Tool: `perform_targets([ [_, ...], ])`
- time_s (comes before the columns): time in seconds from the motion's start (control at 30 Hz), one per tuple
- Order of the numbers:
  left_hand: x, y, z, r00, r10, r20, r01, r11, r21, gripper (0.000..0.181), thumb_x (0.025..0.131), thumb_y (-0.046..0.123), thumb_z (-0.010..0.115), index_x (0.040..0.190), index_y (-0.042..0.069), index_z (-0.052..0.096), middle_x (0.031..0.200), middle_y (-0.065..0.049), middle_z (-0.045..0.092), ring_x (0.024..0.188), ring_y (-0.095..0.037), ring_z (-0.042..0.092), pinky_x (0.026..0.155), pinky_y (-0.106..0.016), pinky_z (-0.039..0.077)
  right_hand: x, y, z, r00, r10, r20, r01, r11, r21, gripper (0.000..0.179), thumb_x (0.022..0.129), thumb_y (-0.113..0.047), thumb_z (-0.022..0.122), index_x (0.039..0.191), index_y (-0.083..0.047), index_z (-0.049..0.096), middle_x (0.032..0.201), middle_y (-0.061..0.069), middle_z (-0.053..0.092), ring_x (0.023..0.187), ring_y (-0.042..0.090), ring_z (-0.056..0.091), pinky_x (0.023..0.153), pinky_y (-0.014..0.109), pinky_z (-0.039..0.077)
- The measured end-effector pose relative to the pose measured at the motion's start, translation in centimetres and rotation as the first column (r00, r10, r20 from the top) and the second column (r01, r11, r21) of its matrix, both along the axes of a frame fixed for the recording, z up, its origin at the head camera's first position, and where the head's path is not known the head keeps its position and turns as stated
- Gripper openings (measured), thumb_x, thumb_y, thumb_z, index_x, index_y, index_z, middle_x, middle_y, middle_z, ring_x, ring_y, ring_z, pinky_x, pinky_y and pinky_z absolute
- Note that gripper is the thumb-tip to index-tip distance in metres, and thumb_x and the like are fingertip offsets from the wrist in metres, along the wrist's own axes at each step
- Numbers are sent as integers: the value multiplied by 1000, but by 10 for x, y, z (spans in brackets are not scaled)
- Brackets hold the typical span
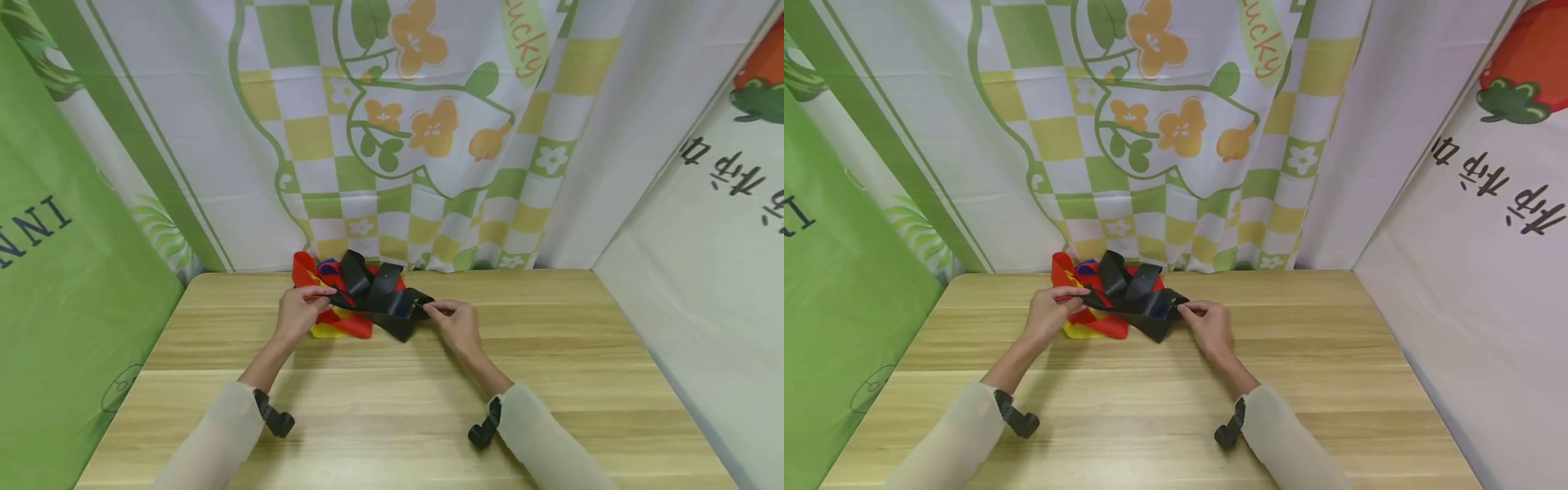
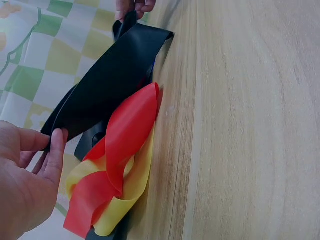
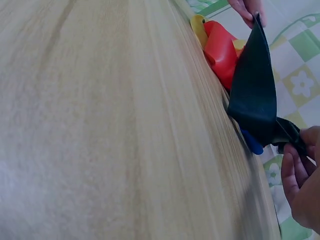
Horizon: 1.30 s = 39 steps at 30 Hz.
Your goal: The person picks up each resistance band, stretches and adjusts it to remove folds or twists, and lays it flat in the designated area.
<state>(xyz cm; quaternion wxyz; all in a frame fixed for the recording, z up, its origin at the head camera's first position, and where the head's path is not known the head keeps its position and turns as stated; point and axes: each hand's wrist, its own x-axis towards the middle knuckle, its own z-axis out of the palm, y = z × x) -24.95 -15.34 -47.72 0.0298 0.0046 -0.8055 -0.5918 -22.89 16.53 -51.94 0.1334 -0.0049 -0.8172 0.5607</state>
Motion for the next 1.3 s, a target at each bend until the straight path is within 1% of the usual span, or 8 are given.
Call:
perform_targets([
  [0.1,2,1,2,1000,6,-16,-6,1000,19,21,96,-1,67,112,-3,81,115,-23,76,97,-41,77,85,-46,64,0,4,-1,999,-30,-22,30,1000,0,10,90,-8,85,90,1,83,89,18,79,68,12,71,58,14,53],
  [0.27,6,1,4,999,29,-35,-28,999,26,24,94,-1,67,114,-2,80,108,-23,78,96,-40,78,79,-36,65,2,12,-1,998,-46,-35,47,999,16,9,89,-7,86,88,0,82,87,19,78,65,11,70,56,15,52],
  [0.47,9,0,6,999,19,-27,-16,994,111,22,98,4,71,117,-6,78,110,-27,77,89,-27,80,78,-21,62,4,20,-1,996,-69,-50,73,994,77,12,86,-3,86,87,0,75,84,17,77,66,13,71,55,16,52],
  [0.6,8,1,6,998,31,-51,-25,992,128,26,100,10,73,117,-8,77,114,-27,76,82,-16,80,81,-24,62,5,25,-1,996,-57,-75,63,995,82,19,83,2,86,91,2,69,87,19,77,70,19,74,58,14,54],
  [0.8,6,3,7,992,89,-85,-75,985,156,22,98,6,75,112,-10,77,112,-27,76,82,-23,80,80,-36,64,6,34,2,994,55,-98,-48,996,69,30,82,12,82,107,10,65,93,23,75,73,17,73,66,11,55],
  [1.03,6,4,12,990,100,-98,-83,983,166,20,97,4,77,111,-10,78,111,-28,76,83,-21,80,79,-31,64,10,45,6,980,193,-38,-191,980,58,32,85,16,74,114,7,67,103,24,74,70,12,67,60,15,52],
  [1.13,5,3,11,990,98,-97,-84,986,144,18,96,6,78,110,-6,79,108,-25,77,90,-33,80,83,-37,63,12,49,8,961,278,-10,-277,960,41,37,87,17,72,122,7,67,114,26,73,71,9,66,60,17,51],
  [1.3,5,4,14,992,82,-92,-70,989,132,18,97,6,78,111,-4,80,109,-24,77,89,-29,80,85,-37,63,13,55,7,906,422,18,-421,906,-41,47,89,19,65,135,12,60,132,33,65,87,13,69,69,18,55],
])
